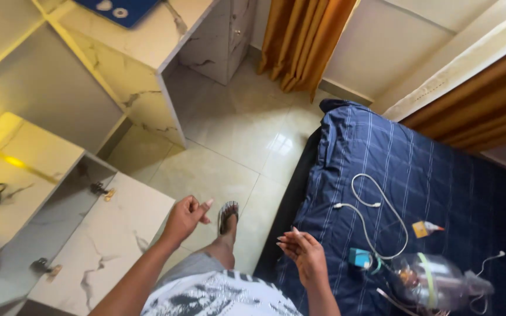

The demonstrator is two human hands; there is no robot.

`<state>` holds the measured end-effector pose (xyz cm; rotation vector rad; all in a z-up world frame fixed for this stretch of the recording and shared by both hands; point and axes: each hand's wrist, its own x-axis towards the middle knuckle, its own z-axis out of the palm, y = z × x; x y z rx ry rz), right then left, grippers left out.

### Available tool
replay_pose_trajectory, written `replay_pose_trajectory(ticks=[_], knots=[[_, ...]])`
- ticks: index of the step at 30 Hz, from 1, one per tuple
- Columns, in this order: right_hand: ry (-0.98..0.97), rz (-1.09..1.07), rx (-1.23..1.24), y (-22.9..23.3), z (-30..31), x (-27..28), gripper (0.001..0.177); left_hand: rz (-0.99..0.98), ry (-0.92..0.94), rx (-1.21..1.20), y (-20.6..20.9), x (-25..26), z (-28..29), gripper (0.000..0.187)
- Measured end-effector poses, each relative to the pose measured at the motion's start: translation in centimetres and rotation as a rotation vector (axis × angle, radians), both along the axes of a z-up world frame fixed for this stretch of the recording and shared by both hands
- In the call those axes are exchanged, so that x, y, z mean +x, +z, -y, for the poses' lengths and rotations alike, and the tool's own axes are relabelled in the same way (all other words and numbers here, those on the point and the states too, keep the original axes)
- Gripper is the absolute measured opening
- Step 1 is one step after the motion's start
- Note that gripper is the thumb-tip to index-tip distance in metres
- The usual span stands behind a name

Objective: Sort medicine blisters on a bed, place some into a yellow bag, then retrieve and assemble a spherical decorative lamp and plug it into a wall outlet.

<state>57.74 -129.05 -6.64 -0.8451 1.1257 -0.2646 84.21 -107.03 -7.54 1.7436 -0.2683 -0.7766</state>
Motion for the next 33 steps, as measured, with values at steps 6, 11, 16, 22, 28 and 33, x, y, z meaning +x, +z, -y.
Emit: replay_pose_trajectory(ticks=[6, 11, 16, 22, 28, 33], knots=[[0.115, -0.081, -0.043, 2.3, 9.6, 8.6, 0.031, 0.117, -0.031, 0.084, -1.7, 8.0, 10.5, 0.046], [0.148, -0.022, -0.164, 3.6, 18.6, 14.7, 0.031, 0.088, -0.140, 0.115, -2.3, 14.3, 20.1, 0.042], [0.102, 0.006, -0.133, 3.9, 25.7, 22.4, 0.028, 0.072, -0.086, -0.036, -0.6, 20.3, 30.0, 0.040], [0.260, 0.019, -0.025, 0.6, 35.6, 29.0, 0.024, 0.084, 0.029, -0.007, -2.4, 23.6, 36.4, 0.034], [0.435, 0.053, -0.109, -2.3, 48.5, 38.6, 0.015, 0.137, 0.124, 0.061, -6.5, 27.7, 41.9, 0.030], [0.631, 0.015, -0.203, -1.0, 53.2, 46.7, 0.015, 0.073, 0.269, 0.119, -2.7, 30.9, 45.9, 0.025]])
